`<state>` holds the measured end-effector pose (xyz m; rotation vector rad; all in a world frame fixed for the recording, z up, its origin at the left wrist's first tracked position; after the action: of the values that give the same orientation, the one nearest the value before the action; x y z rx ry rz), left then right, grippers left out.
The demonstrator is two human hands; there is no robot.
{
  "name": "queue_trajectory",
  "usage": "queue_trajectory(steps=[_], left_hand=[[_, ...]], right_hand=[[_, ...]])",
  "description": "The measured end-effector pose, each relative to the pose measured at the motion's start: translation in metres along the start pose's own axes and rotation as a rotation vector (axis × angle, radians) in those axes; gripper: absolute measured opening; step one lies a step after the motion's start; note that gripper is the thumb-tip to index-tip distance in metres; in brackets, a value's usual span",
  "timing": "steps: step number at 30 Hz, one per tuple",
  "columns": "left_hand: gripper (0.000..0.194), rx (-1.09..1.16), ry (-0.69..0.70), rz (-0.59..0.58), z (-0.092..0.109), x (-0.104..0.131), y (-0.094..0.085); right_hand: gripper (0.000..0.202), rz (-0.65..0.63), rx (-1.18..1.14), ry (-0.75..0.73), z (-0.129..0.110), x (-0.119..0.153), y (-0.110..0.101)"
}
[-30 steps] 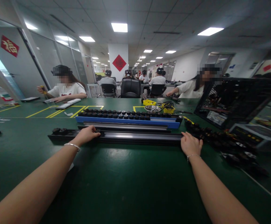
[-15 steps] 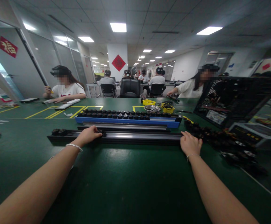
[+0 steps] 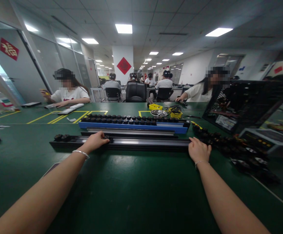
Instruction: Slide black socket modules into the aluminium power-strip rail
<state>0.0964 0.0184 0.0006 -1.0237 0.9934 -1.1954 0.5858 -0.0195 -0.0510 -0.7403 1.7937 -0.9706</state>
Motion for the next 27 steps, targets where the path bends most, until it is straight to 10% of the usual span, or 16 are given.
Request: queue_trajectory(steps=[27], left_hand=[[0.035,0.011,0.005,0.002,0.017,0.001,0.005]], right_hand=[[0.045,-0.004,-0.009,0.003,0.001,-0.001,0.001]])
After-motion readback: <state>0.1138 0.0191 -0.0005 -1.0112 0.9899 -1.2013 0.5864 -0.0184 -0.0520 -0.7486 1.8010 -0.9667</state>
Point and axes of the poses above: each hand's wrist, its own x-axis away from the middle knuckle, its own y-axis out of the palm, z = x × y, the point moved 1 cm from there along -x, towards the middle knuckle, and after that the axes turned 3 degrees about -y, right-handed, at the moved point
